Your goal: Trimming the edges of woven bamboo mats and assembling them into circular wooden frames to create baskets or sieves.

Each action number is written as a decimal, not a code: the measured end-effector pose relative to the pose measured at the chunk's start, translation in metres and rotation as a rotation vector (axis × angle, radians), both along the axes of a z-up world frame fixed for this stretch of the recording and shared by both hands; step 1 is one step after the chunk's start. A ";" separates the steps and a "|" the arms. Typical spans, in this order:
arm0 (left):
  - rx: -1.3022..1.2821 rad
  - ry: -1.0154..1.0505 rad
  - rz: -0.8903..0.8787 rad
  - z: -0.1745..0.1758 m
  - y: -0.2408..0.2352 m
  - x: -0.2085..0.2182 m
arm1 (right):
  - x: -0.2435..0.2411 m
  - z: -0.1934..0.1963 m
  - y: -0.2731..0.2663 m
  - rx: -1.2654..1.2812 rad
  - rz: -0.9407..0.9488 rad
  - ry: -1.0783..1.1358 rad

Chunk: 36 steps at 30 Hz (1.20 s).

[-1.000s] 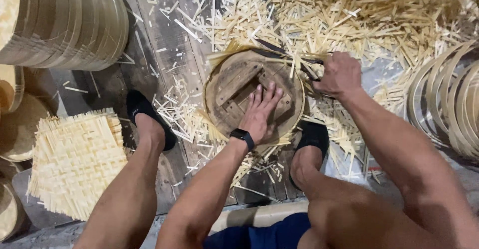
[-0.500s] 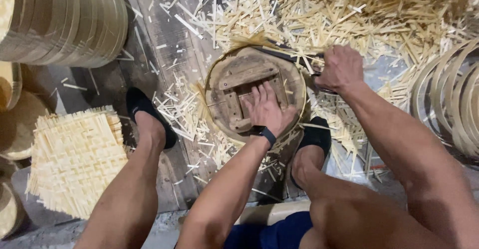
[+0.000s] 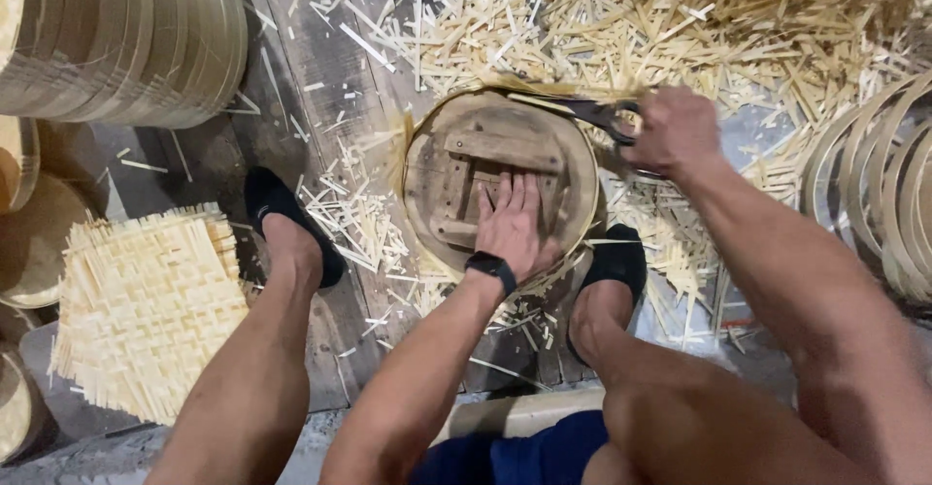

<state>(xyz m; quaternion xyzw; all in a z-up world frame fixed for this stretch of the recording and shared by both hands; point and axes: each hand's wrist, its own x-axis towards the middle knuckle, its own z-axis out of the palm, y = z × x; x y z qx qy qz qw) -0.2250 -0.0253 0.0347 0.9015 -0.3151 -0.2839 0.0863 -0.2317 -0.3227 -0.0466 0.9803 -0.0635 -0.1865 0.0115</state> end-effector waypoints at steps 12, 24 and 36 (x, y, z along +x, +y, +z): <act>0.061 0.032 -0.291 0.004 0.024 0.012 | 0.031 0.034 0.020 -0.061 0.044 0.032; 0.017 -0.051 -0.512 0.009 0.049 0.024 | 0.019 0.048 0.020 -0.074 0.071 0.026; -0.205 0.265 0.389 0.033 0.011 0.030 | -0.026 0.017 -0.027 -0.022 0.118 -0.148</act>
